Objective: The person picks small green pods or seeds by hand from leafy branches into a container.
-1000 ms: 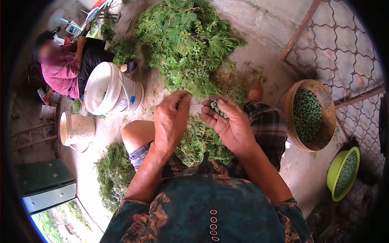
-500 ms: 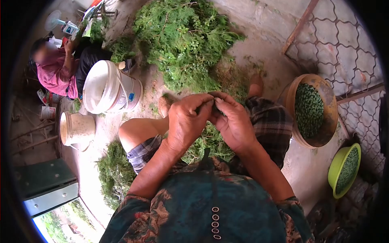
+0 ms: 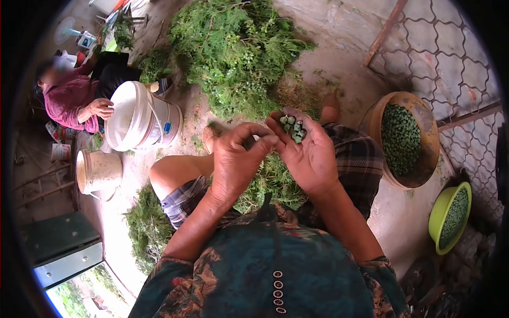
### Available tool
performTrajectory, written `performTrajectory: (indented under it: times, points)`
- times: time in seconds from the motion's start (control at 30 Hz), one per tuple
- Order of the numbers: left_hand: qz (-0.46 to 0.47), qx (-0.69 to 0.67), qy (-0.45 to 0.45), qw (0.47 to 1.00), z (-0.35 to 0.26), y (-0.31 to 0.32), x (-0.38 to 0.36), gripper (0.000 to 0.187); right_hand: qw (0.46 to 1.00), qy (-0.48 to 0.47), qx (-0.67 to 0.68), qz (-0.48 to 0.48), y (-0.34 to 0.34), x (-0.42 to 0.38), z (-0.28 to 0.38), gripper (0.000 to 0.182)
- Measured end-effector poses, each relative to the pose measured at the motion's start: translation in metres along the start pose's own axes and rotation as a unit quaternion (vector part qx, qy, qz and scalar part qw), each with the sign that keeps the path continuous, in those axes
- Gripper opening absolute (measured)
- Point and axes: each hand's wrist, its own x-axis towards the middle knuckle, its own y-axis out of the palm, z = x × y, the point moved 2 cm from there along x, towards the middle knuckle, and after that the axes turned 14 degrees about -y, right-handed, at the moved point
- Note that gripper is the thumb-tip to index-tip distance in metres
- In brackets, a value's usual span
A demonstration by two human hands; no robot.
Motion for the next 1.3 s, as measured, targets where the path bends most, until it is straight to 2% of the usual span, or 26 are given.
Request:
performTrajectory:
  times: [0.03, 0.13, 0.17, 0.27, 0.33, 0.43, 0.67, 0.73, 0.77, 0.83, 0.97, 1.0, 1.07, 1.1, 1.17, 1.2, 1.27, 1.3]
  points:
    - [0.000, 0.000, 0.000, 1.000, 0.000, 0.005, -0.001, 0.011, 1.000, 0.001, 0.002, -0.002, 0.001, -0.001, 0.000, 0.023]
    - [-0.050, 0.083, 0.088, 0.991, 0.000, 0.017, -0.001, 0.019, 1.000, -0.007, -0.010, 0.023, 0.001, 0.000, -0.003, 0.023]
    - [-0.051, 0.083, 0.088, 0.991, 0.001, 0.020, -0.002, 0.019, 0.998, -0.018, -0.023, 0.047, 0.001, -0.001, -0.005, 0.024]
    - [-0.081, 0.103, 0.095, 0.987, -0.001, 0.022, 0.000, 0.015, 0.999, -0.030, -0.020, 0.041, 0.002, -0.003, -0.007, 0.030]
    - [-0.037, 0.040, 0.024, 0.998, 0.001, 0.022, 0.001, 0.012, 0.999, -0.027, -0.010, 0.036, 0.003, -0.003, -0.006, 0.030]
    - [-0.005, -0.028, -0.024, 0.999, -0.002, 0.018, 0.000, 0.009, 0.999, -0.023, 0.016, 0.035, 0.001, -0.003, -0.004, 0.032]
    - [0.113, 0.008, 0.081, 0.990, 0.002, 0.020, -0.001, 0.015, 0.999, -0.014, 0.018, 0.029, 0.002, -0.006, 0.003, 0.034]
    - [0.011, 0.044, 0.170, 0.984, 0.004, 0.019, 0.004, 0.019, 0.999, -0.013, 0.017, 0.045, 0.001, -0.004, 0.001, 0.034]
    - [0.011, 0.044, 0.168, 0.985, 0.002, 0.021, 0.005, 0.019, 0.998, -0.012, 0.015, 0.063, 0.001, -0.004, 0.001, 0.034]
    - [-0.054, 0.188, 0.233, 0.953, -0.005, 0.023, 0.005, 0.019, 0.998, -0.014, -0.013, 0.064, 0.000, -0.003, 0.000, 0.035]
    - [-0.047, 0.233, 0.233, 0.943, -0.005, 0.023, 0.007, 0.017, 0.997, -0.009, -0.063, 0.037, -0.003, -0.002, -0.002, 0.036]
    - [-0.046, 0.233, 0.231, 0.944, -0.005, 0.024, 0.006, 0.017, 0.997, -0.009, -0.063, 0.035, -0.005, -0.002, -0.002, 0.036]
    - [-0.038, 0.186, 0.160, 0.969, -0.003, 0.022, 0.007, 0.013, 0.999, 0.002, -0.021, 0.037, -0.006, -0.001, -0.002, 0.033]
    - [-0.039, 0.186, 0.160, 0.969, -0.003, 0.022, 0.006, 0.013, 0.999, 0.003, -0.021, 0.038, -0.004, -0.002, -0.002, 0.033]
    - [0.007, -0.009, 0.080, 0.997, -0.001, 0.023, 0.007, 0.011, 1.000, 0.008, -0.007, -0.024, -0.003, -0.004, 0.002, 0.026]
    - [0.006, -0.009, 0.080, 0.997, -0.004, 0.021, 0.007, 0.011, 1.000, 0.008, -0.008, -0.023, -0.004, -0.004, 0.002, 0.026]
    - [0.099, -0.166, -0.047, 0.980, -0.006, 0.019, 0.007, 0.013, 1.000, 0.004, -0.005, -0.021, -0.008, -0.005, 0.001, 0.024]
    - [0.098, -0.166, -0.046, 0.980, -0.005, 0.018, 0.007, 0.013, 1.000, 0.004, -0.005, -0.020, -0.006, -0.006, 0.000, 0.024]
